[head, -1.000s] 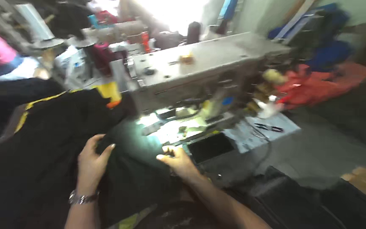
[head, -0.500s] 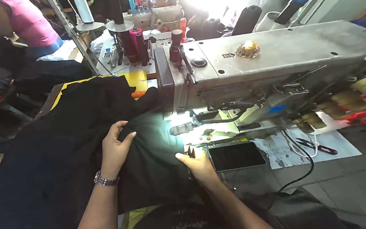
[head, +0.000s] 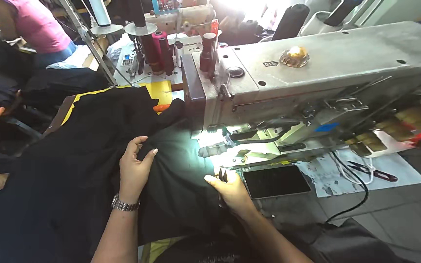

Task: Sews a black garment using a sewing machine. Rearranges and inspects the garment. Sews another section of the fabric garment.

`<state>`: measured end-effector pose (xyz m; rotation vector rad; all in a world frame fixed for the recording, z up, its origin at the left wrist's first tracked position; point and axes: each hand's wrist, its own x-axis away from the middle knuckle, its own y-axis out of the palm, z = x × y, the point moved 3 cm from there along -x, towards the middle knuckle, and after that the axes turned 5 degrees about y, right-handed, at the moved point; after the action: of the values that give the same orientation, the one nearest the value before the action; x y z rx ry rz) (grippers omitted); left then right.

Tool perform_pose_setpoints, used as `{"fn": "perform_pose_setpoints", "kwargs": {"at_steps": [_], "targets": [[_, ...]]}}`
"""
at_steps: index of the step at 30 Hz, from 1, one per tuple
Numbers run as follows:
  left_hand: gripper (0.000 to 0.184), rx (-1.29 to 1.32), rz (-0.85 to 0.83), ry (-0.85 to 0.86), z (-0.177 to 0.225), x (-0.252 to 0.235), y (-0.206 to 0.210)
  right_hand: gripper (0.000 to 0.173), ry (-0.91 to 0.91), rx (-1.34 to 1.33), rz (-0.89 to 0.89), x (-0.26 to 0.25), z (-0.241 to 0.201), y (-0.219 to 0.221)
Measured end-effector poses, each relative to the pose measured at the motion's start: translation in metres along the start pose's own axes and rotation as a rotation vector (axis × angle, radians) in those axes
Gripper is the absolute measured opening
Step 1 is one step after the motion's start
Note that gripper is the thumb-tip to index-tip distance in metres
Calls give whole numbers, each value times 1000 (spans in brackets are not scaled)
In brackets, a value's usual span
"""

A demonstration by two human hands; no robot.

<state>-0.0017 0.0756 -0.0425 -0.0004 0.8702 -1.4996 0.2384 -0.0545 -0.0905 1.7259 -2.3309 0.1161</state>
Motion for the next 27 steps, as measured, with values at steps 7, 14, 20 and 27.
{"fn": "perform_pose_setpoints", "kwargs": {"at_steps": [7, 14, 20, 27], "targets": [[43, -6, 25, 4, -2, -4, 2, 18, 39, -18, 12, 2, -3, 0], [43, 12, 36, 18, -2, -7, 5, 20, 50, -27, 23, 0, -3, 0], [43, 16, 51, 17, -4, -8, 6, 20, 70, -33, 50, 0, -5, 2], [43, -10, 57, 25, -4, -12, 8, 22, 61, -51, 64, 0, -4, 2]]}}
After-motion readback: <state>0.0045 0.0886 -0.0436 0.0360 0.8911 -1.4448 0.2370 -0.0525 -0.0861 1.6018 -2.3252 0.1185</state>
